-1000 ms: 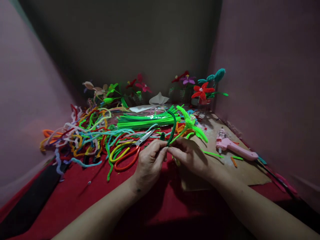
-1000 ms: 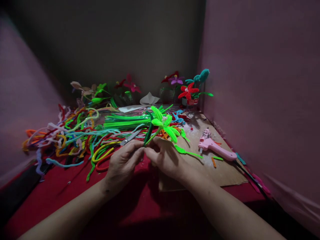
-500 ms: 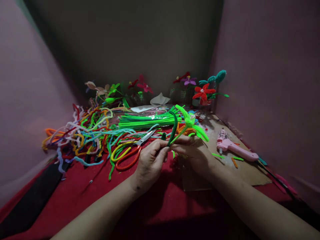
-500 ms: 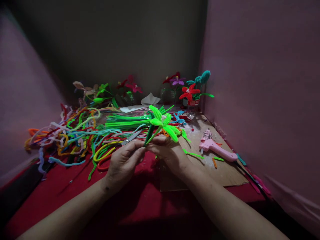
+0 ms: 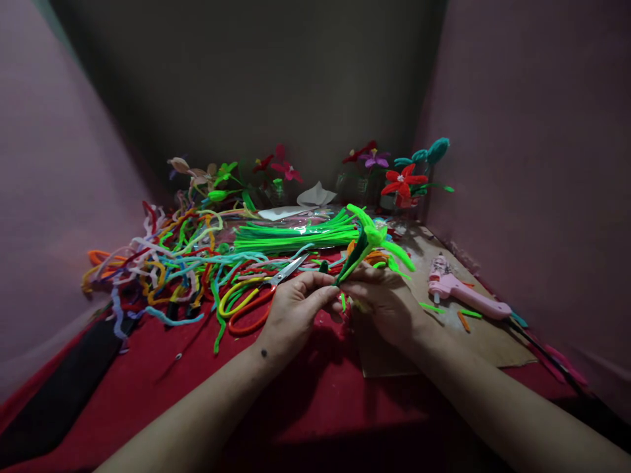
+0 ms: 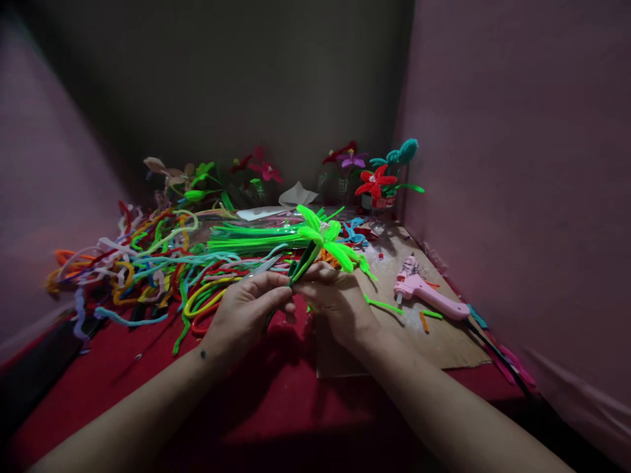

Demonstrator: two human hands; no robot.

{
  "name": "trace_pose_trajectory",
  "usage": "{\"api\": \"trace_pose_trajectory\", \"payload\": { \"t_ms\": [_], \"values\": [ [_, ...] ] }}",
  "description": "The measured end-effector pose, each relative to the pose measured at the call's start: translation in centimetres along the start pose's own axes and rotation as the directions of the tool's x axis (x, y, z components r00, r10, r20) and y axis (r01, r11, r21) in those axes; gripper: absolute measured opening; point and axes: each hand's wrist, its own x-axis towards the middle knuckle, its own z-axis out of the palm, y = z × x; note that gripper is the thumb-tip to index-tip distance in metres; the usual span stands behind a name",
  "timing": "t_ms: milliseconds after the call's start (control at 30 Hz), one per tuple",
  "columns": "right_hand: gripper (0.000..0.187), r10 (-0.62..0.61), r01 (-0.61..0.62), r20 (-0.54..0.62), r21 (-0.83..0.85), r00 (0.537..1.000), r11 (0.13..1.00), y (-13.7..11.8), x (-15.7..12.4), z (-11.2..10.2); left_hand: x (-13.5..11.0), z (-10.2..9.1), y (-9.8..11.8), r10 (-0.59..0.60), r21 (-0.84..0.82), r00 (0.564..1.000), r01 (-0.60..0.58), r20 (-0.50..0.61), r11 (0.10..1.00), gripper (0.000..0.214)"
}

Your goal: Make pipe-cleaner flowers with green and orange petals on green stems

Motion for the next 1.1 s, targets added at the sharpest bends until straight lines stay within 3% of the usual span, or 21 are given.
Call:
{"api": "trace_pose_trajectory", "payload": {
  "t_ms": [100, 200, 433, 767, 833, 1000, 1100],
  "values": [
    [0.006, 0.063, -0.063, 0.01, 0.014, 0.998, 0.998, -0.3, 0.0, 0.1, 0.0, 0.0, 0.0, 0.017, 0.106, 0.999, -0.013, -0.04, 0.994, 0.011],
    [0.006, 0.048, -0.048, 0.012, 0.041, 0.999, 0.998, -0.4, 0.0, 0.2, 0.0, 0.1, -0.2, 0.066, 0.167, 0.996, -0.054, -0.062, 0.984, 0.011],
    [0.015, -0.072, 0.068, -0.026, -0.133, 0.997, 0.989, -0.2, 0.1, -0.2, 0.1, -0.2, -0.4, 0.047, -0.03, 0.999, -0.048, -0.02, 0.998, 0.009],
    [0.02, -0.057, 0.089, 0.211, -0.146, 0.976, 0.985, -1.6, -0.1, -0.6, 0.2, -1.0, -0.3, -0.028, -0.383, 0.961, 0.137, 0.276, 0.914, 0.011],
    [0.021, -0.039, 0.076, 0.217, -0.162, 0.975, 0.984, -1.6, 0.0, -0.6, 0.2, -1.2, -0.2, -0.054, -0.4, 0.938, 0.198, 0.343, 0.895, 0.015],
    [0.022, -0.023, 0.039, 0.208, -0.071, 0.978, 0.997, -1.5, -0.5, -0.2, 0.4, -1.7, -0.3, -0.121, -0.402, 0.829, 0.386, 0.546, 0.831, 0.02],
    [0.016, -0.043, 0.052, 0.15, -0.059, 0.988, 0.997, -1.1, -0.7, -0.1, 0.5, -1.7, -0.2, -0.129, -0.387, 0.833, 0.381, 0.538, 0.84, 0.018]
  ]
}}
